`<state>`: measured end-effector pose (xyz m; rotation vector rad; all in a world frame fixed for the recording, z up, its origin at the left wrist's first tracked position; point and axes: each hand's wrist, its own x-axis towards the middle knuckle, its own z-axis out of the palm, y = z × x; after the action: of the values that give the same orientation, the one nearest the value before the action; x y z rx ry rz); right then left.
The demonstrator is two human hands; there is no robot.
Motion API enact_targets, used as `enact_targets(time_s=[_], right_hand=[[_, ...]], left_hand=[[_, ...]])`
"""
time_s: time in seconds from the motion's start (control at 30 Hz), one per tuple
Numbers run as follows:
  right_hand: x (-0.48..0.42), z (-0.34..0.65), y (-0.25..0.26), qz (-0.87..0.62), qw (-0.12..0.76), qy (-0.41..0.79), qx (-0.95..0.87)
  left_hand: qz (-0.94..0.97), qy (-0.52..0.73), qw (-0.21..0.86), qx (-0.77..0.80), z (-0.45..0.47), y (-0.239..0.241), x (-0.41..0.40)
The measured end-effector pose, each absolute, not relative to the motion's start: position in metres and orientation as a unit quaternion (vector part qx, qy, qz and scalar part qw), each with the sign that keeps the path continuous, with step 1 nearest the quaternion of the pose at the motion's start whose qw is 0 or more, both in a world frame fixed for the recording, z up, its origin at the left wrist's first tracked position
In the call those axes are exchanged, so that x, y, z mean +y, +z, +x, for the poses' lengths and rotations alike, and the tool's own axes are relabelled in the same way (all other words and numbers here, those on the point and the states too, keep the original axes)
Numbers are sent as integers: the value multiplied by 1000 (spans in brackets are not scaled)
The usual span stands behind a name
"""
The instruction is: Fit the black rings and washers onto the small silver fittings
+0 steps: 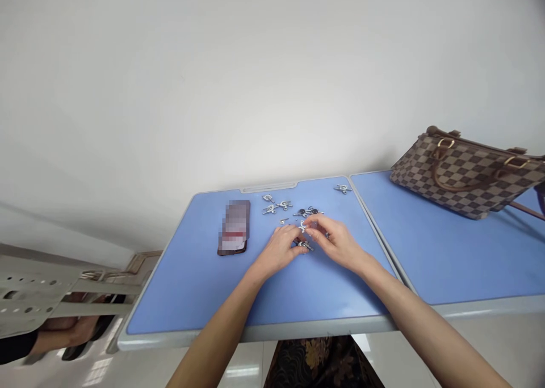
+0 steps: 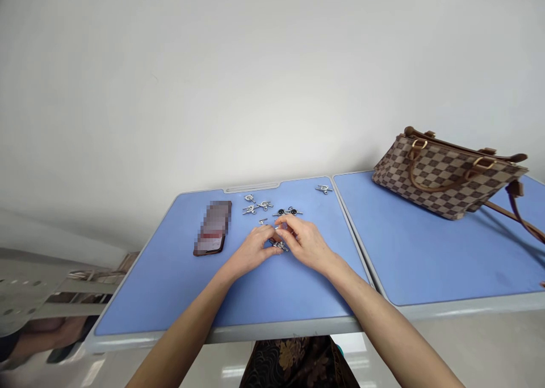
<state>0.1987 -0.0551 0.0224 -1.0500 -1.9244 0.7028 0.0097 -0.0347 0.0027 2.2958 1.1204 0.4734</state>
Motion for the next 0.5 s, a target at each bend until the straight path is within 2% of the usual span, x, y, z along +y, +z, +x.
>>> enact_targets(time_s=[0.23,0.5], right_hand=[[-53,207,32,-382,369,315,-786],[-50,203,26,-398,392,299,-774]], left_hand=[[848,178,275,416,9,5,-35],[851,170,263,423,11,6,-35]])
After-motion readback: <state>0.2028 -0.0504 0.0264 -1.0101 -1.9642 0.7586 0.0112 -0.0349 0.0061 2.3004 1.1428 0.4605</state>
